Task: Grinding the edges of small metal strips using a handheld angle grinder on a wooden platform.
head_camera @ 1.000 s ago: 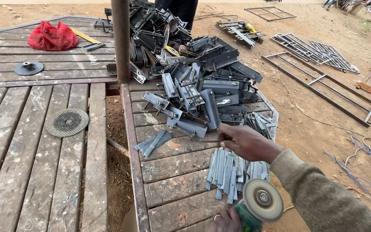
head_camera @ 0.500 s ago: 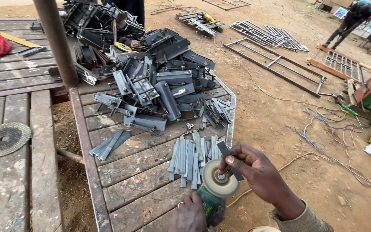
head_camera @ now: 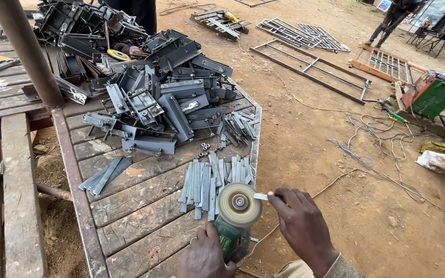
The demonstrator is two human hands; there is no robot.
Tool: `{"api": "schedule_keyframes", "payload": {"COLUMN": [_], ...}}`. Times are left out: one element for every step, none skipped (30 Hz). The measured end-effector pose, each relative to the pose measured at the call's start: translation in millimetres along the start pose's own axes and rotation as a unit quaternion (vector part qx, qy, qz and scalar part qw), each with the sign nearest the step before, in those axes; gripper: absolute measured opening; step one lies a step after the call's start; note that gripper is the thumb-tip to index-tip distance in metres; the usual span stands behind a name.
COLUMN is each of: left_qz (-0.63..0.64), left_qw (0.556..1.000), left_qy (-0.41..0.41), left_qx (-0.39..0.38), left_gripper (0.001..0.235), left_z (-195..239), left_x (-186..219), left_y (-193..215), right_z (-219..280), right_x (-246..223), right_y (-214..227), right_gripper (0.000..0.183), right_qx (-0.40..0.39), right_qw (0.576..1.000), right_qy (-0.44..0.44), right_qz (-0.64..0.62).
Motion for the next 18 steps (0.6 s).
{"api": "schedule_keyframes", "payload": {"left_qz": [-0.001, -0.005, -0.01, -0.01, -0.008, -0.006, -0.007, 0.002, 0.01, 0.011, 0.007, 0.005, 0.005, 0.004, 0.003, 0.003, 0.004, 0.006], "left_qw": [1.0, 1.0, 1.0, 1.0, 1.0, 1.0, 1.0, 1.0, 1.0, 1.0, 1.0, 1.0, 1.0, 1.0, 0.999, 0.999, 1.0, 1.0], "left_qy": [0.0, -0.003, -0.006, -0.007, -0.005, -0.003, -0.003, -0.001, 0.002, 0.003, 0.001, -0.001, 0.001, 0.004, 0.007, 0.007, 0.005, 0.002], "left_qx": [0.0, 0.005, 0.01, 0.009, 0.007, 0.006, 0.006, -0.011, -0.027, -0.027, -0.013, -0.001, -0.001, -0.016, -0.032, -0.033, -0.029, -0.024], "left_gripper": [0.081, 0.084, 0.086, 0.086, 0.08, 0.075, 0.075, 0.077, 0.08, 0.08, 0.076, 0.073, 0.073, 0.074, 0.075, 0.075, 0.075, 0.076], "left_z": [1.7, 4.0, 6.3, 7.6, 9.0, 10.2, 13.7, 17.5, 21.4, 20.1, 18.9, 18.1, 23.1, 27.5, 31.9, 29.5, 27.3, 24.7], "left_x": [1.0, 1.8, 2.5, 3.3, 3.8, 3.6, 5.9, 7.3, 8.4, 7.9, 7.5, 7.0, 8.0, 9.6, 11.4, 10.4, 9.5, 8.4], "left_y": [1.6, 3.1, 4.6, 5.2, 5.8, 7.1, 11.2, 14.1, 17.3, 15.4, 14.3, 12.7, 17.4, 21.4, 25.4, 23.0, 20.8, 19.2], "right_z": [3.3, 6.6, 10.0, 11.4, 12.8, 13.3, 15.0, 16.4, 17.6, 19.1, 20.4, 22.2, 23.8, 25.8, 27.7, 30.4, 32.9, 34.8], "right_x": [0.7, -0.7, -2.2, -3.8, -6.2, -9.1, -9.3, -10.2, -11.3, -12.6, -13.9, -15.5, -16.9, -17.4, -17.5, -18.2, -17.5, -16.9], "right_y": [-2.7, -6.3, -10.1, -10.4, -11.1, -11.9, -12.1, -13.0, -13.8, -12.5, -11.6, -10.8, -11.1, -11.8, -12.4, -12.4, -12.9, -13.5], "right_gripper": [0.038, 0.048, 0.059, 0.059, 0.058, 0.057, 0.057, 0.06, 0.063, 0.063, 0.066, 0.068, 0.068, 0.069, 0.07, 0.07, 0.067, 0.063], "right_qx": [0.0, -0.013, -0.027, -0.028, -0.034, -0.04, -0.041, -0.048, -0.054, -0.054, -0.06, -0.065, -0.066, -0.075, -0.084, -0.085, -0.096, -0.106], "right_qw": [1.0, 1.0, 0.998, 0.998, 0.997, 0.997, 0.997, 0.996, 0.996, 0.996, 0.995, 0.995, 0.995, 0.995, 0.994, 0.994, 0.995, 0.994], "right_qy": [0.0, 0.024, 0.049, 0.048, 0.06, 0.072, 0.071, 0.074, 0.077, 0.078, 0.077, 0.076, 0.077, 0.07, 0.063, 0.062, 0.041, 0.02], "right_qz": [0.0, 0.013, 0.027, 0.026, 0.02, 0.013, 0.013, 0.008, 0.003, 0.002, 0.006, 0.009, 0.008, 0.011, 0.014, 0.014, 0.005, -0.003]}}
Point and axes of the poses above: each hand's wrist, its own z-axis away from the middle knuckle, its own y-axis out of the back of the hand, x = y × z, the point moved 3 cm from there along -z, towards the middle knuckle, and after that the axes turned 11 degrees about -x, right-handed, at the moved point
